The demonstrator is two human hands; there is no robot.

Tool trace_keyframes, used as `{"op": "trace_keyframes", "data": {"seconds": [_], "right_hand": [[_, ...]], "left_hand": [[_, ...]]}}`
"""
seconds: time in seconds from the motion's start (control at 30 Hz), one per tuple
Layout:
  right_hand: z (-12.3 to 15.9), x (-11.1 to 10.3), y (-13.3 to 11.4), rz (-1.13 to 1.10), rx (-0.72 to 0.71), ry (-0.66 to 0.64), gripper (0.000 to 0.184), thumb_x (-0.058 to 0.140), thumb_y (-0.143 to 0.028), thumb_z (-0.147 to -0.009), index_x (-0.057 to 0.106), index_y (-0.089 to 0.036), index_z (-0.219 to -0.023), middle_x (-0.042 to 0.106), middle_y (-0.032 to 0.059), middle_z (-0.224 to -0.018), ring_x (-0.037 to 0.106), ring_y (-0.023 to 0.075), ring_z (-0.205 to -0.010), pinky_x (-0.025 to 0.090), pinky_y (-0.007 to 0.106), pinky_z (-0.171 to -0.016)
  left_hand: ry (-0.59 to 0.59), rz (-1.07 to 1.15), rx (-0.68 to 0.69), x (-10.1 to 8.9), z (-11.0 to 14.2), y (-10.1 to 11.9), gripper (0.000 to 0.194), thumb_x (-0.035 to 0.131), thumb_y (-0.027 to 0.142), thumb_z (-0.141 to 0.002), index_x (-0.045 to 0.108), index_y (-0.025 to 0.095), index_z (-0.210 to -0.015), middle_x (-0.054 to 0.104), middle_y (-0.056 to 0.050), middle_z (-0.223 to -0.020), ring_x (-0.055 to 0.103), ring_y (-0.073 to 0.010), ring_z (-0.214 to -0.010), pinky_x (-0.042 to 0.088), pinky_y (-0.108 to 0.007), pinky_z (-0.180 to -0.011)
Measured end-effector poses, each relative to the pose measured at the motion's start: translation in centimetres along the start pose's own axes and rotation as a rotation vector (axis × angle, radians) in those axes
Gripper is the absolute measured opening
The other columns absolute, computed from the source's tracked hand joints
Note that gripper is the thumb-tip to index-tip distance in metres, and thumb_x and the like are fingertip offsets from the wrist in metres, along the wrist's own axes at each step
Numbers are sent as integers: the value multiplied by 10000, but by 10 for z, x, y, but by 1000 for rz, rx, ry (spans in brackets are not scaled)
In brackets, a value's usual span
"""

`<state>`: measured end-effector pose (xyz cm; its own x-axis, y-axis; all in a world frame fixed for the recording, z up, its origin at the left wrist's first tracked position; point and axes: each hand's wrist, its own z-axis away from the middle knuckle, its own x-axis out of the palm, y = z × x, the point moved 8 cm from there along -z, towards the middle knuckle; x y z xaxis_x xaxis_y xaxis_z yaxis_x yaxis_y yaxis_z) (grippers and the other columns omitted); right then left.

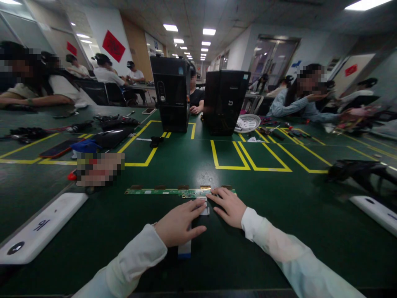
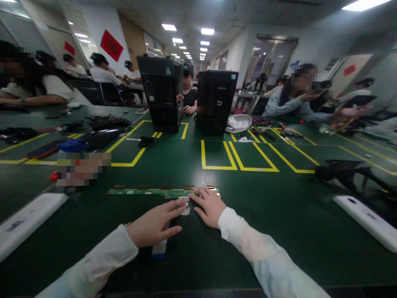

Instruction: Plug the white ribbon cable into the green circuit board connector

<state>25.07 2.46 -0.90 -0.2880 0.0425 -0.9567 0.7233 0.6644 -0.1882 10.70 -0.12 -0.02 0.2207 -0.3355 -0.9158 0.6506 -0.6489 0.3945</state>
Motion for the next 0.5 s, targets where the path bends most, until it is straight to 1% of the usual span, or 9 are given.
{"op": "trace_keyframes", "data": {"seconds": [0.07, 0.23, 0.33, 0.43, 0.5], "right_hand": [[0, 0, 1, 0, 5, 0, 491, 495, -274, -923, 516, -184, -1405, 526, 155, -1353, 443, 293, -1255, 431, 512, -1021], [-1, 1, 1, 0, 7, 2, 492, 498, -279, -922, 515, -196, -1406, 529, 149, -1351, 444, 289, -1253, 427, 509, -1027], [0, 0, 1, 6, 9, 22, 475, 491, -265, -926, 527, -197, -1394, 536, 143, -1340, 454, 286, -1242, 431, 503, -1026], [0, 1, 1, 8, 12, 44, 455, 480, -234, -928, 544, -191, -1375, 543, 142, -1323, 470, 284, -1225, 438, 496, -1018], [0, 3, 3, -1, 13, 53, 450, 472, -214, -927, 547, -198, -1370, 544, 137, -1318, 476, 279, -1223, 439, 493, -1020]], "left_hand": [[7, -2, 3, -1, 0, 0, 699, 402, 639, -915, 365, 248, -1494, 352, -79, -1582, 356, -254, -1437, 338, -428, -1153], [16, 2, -21, 4, 0, -1, 727, 372, 664, -914, 339, 243, -1505, 326, -87, -1592, 339, -282, -1444, 337, -481, -1151], [28, 9, -31, 4, 0, -1, 681, 344, 631, -939, 347, 247, -1501, 339, -69, -1588, 341, -274, -1444, 343, -485, -1149], [63, 6, -33, -3, 2, 0, 596, 317, 548, -980, 335, 266, -1505, 332, -47, -1594, 326, -240, -1453, 322, -460, -1169], [129, -8, -45, -11, 8, 1, 570, 325, 511, -990, 336, 266, -1504, 326, -49, -1597, 309, -230, -1461, 304, -457, -1181]]}}
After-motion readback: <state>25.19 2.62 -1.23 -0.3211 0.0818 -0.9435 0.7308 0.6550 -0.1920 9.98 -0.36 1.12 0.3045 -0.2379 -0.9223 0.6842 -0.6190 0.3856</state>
